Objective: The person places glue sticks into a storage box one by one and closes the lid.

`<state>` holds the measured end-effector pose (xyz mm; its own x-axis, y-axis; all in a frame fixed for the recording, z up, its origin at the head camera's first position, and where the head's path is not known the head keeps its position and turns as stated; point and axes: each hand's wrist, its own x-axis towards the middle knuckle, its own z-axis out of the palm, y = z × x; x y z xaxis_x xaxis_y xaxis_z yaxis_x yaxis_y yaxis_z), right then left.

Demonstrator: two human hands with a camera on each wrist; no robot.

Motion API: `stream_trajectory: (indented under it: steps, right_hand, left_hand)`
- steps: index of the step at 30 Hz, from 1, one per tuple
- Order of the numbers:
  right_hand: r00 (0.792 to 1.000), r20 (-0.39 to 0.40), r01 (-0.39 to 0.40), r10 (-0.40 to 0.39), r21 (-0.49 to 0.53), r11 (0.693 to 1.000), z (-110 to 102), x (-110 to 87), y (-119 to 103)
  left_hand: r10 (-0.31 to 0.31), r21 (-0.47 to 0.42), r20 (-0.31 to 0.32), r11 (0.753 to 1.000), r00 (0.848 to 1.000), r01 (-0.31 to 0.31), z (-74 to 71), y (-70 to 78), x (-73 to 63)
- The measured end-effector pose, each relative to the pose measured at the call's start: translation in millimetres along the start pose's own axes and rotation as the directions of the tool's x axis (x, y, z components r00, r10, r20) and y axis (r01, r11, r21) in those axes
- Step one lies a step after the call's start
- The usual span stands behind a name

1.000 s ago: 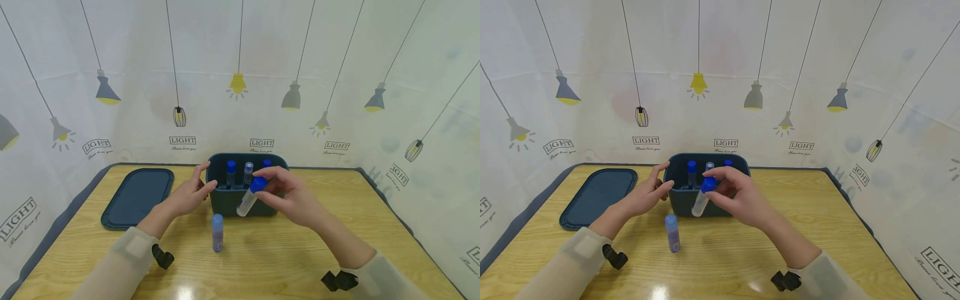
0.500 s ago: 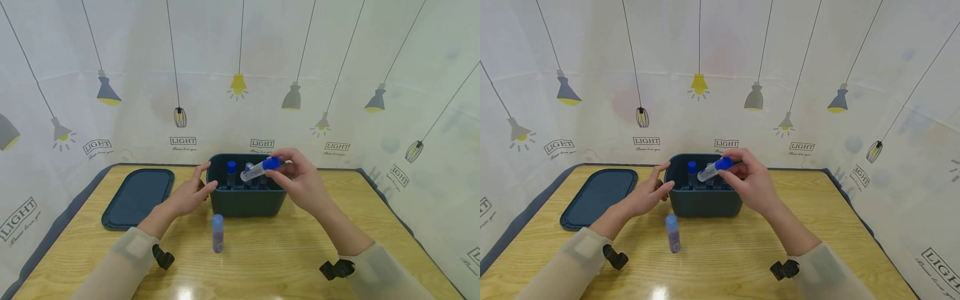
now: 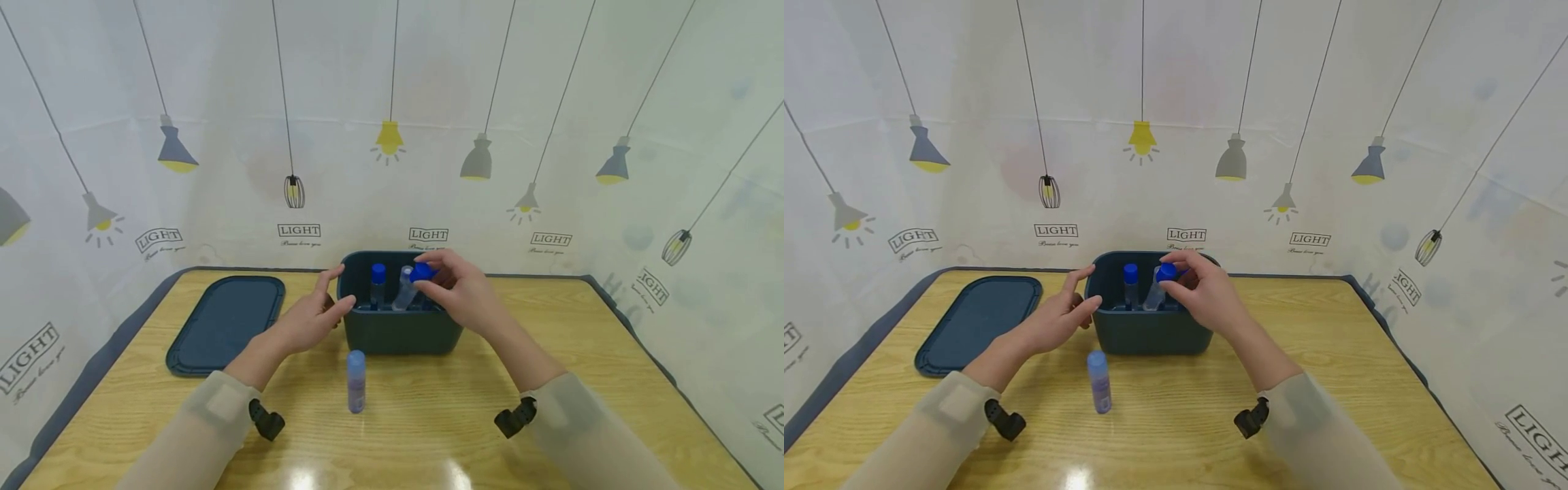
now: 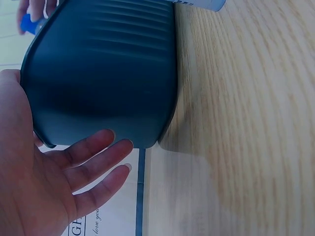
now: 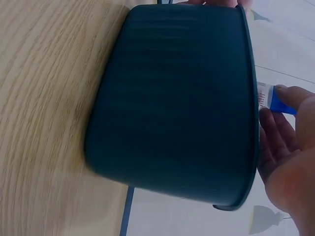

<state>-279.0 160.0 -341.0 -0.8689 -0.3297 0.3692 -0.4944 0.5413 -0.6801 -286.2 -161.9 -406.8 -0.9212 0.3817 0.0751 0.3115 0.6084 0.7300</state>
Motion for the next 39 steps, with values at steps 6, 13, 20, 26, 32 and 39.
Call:
stream_trajectory:
  steps: [6, 13, 20, 26, 32, 39]
  right_hand:
    - [0.999, 0.034, -0.014, 0.015, -0.025, 1.0, 15.1, 15.2, -0.9]
    - [0.996, 0.083, -0.008, 0.012, -0.045, 0.999, 27.2, 27.4, -2.8]
    - [0.984, 0.166, -0.05, 0.059, -0.058, 0.997, 34.9, 34.4, -3.4]
    - [0.967, 0.231, -0.087, 0.111, -0.112, 0.99, 41.6, 37.7, -1.0]
    - [0.948, 0.277, -0.129, 0.16, -0.126, 0.984, 41.8, 39.2, -0.8]
    - [0.932, 0.314, -0.15, 0.181, -0.121, 0.981, 41.4, 40.1, -1.6]
  left_hand:
    - [-0.004, 0.003, 0.001, 1.0, 1.0, 0.004, 0.1, -0.2, -0.1]
    - [-0.011, 0.018, 0.007, 1.0, 1.0, 0.01, 0.1, -0.1, 1.2]
    - [-0.01, 0.006, 0.009, 1.0, 1.0, 0.01, 0.9, 0.0, 0.7]
    - [0.0, -0.002, 0.009, 1.0, 1.0, 0.0, -0.9, -0.4, 0.2]
    - [0.005, 0.004, 0.009, 1.0, 1.0, -0.005, -0.6, 0.1, 0.2]
    - [0.004, 0.018, 0.01, 1.0, 1.0, -0.004, -0.1, 0.5, 0.8]
